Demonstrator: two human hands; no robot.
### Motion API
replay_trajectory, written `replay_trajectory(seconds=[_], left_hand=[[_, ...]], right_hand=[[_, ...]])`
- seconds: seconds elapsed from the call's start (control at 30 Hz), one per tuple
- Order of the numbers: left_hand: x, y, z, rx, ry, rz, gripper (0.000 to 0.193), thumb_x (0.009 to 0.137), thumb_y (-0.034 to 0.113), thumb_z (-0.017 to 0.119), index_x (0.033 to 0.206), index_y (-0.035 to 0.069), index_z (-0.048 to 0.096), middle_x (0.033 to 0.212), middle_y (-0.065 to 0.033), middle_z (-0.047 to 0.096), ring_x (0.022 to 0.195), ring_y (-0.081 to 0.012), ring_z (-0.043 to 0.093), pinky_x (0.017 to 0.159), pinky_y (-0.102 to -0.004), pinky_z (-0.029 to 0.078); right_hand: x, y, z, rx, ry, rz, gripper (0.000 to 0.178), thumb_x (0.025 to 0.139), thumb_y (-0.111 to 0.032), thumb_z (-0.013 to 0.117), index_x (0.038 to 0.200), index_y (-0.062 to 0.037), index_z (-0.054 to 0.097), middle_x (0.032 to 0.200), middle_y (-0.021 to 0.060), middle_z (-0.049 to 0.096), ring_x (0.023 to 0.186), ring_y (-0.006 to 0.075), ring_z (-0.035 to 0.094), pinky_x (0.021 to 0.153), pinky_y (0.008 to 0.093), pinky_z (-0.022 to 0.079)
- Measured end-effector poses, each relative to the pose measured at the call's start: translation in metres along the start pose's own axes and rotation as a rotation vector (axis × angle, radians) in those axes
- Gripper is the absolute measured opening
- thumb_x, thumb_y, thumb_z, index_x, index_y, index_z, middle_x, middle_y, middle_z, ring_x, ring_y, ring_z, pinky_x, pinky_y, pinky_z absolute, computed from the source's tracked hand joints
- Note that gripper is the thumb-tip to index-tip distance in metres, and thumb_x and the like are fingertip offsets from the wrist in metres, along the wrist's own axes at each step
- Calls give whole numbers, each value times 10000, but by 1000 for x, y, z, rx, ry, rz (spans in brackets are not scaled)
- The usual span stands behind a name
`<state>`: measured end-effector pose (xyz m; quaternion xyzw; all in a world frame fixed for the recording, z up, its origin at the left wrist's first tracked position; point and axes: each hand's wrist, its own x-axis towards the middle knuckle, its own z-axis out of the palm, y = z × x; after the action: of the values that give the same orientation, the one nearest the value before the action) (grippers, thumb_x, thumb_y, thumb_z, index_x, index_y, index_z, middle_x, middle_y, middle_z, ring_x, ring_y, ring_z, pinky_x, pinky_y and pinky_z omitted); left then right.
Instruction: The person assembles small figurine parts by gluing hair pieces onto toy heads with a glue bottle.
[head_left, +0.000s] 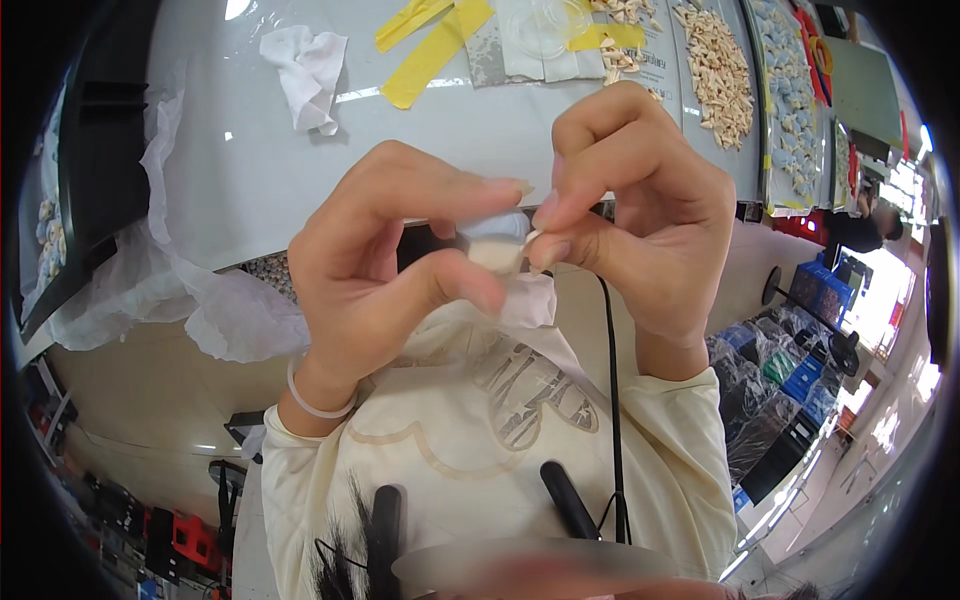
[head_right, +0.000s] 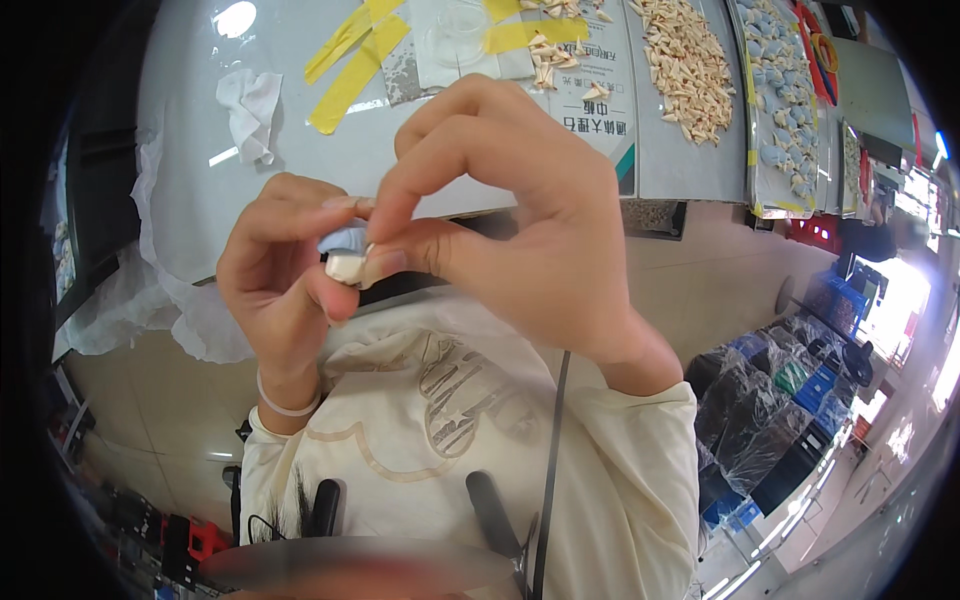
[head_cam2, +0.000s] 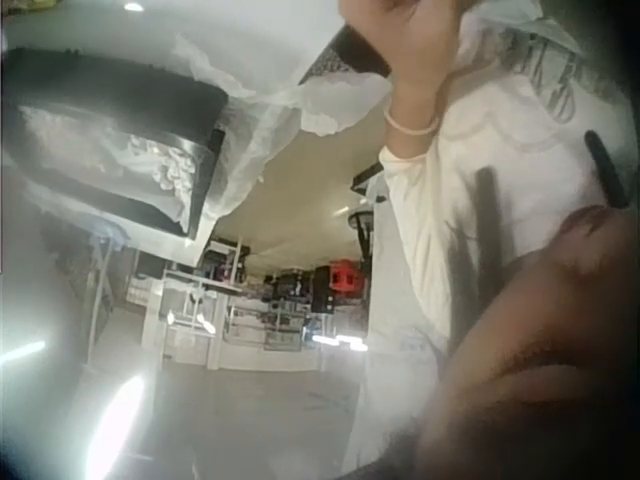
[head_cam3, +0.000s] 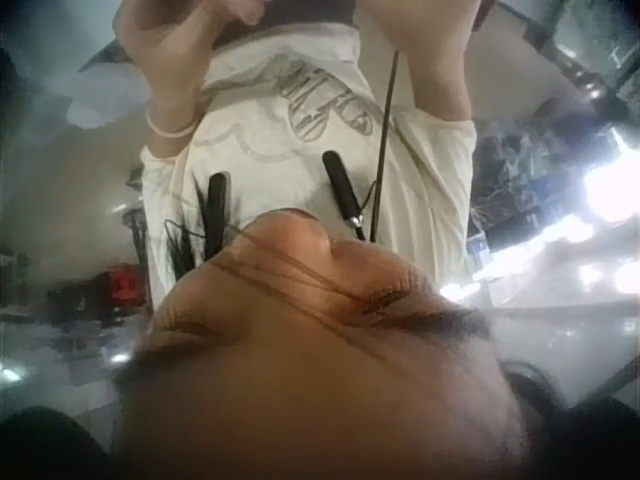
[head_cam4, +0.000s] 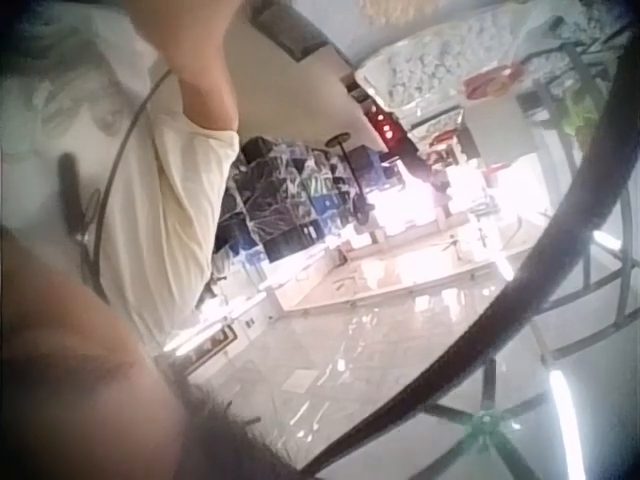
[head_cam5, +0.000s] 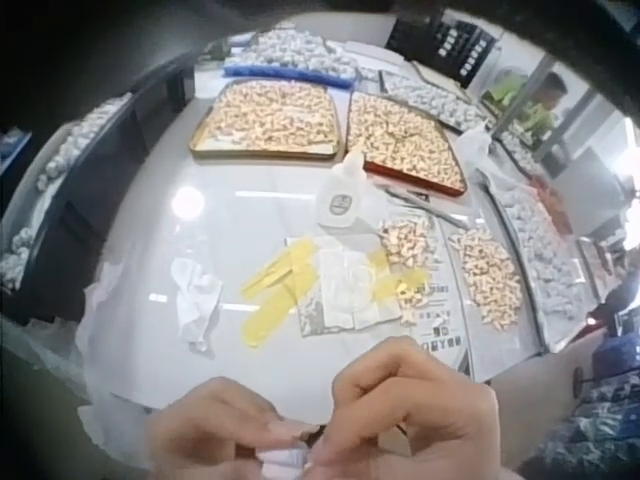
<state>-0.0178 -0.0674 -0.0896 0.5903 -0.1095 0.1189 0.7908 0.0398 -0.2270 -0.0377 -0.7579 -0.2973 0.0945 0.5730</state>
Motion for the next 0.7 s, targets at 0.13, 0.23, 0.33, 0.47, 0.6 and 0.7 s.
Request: replay_trajectory(seconds=[0.13, 0.23, 0.33, 0.47, 0.6, 0.7], left_hand=[[1, -3, 0, -305, 33, -100, 386, 685, 47, 666, 1021, -59, 508, 963, -142, 560, 864, -162, 525, 704, -248, 423], [0, 1, 3, -435, 78, -186, 391, 754, 57, 603, 1086, -75, 446, 1039, -160, 534, 961, -201, 516, 811, -296, 423], [0, 7, 7, -455, 106, -316, 451, 786, 115, 567, 1150, -78, 384, 1086, -192, 503, 1006, -240, 507, 849, -333, 422], [3, 13, 4, -414, -17, -425, 534, 790, 131, 503, 1225, -97, 294, 1152, -255, 446, 1042, -282, 496, 847, -345, 434], [7, 12, 6, -483, -54, -404, 539, 785, 136, 457, 1235, -103, 280, 1178, -272, 420, 1038, -282, 500, 854, -337, 428], [7, 13, 11, -469, -101, -372, 481, 802, 78, 419, 1228, -111, 300, 1186, -232, 430, 1015, -260, 501, 841, -308, 420]], right_hand=[[1, 12, 1, 86, 43, -118, 405, 537, -175, 774, 845, -7, 572, 874, 108, 475, 766, 160, 467, 636, 214, 358], [-1, 13, 4, -140, 20, -243, 493, 545, -231, 770, 930, -5, 561, 938, 116, 454, 782, 165, 467, 646, 232, 378], [-4, 17, 12, -208, 74, -247, 460, 545, -190, 759, 937, -20, 589, 977, 113, 446, 779, 157, 469, 639, 252, 390], [-3, 13, 13, -399, 58, -250, 390, 517, -86, 704, 899, -63, 633, 995, 102, 449, 780, 153, 468, 618, 250, 385], [-3, 13, 8, -493, 106, -293, 397, 494, -50, 677, 887, -93, 642, 984, 91, 461, 817, 172, 458, 643, 274, 382], [-6, 11, 5, -504, 127, -268, 386, 508, -49, 678, 888, -103, 639, 993, 103, 490, 882, 189, 454, 699, 298, 391]])
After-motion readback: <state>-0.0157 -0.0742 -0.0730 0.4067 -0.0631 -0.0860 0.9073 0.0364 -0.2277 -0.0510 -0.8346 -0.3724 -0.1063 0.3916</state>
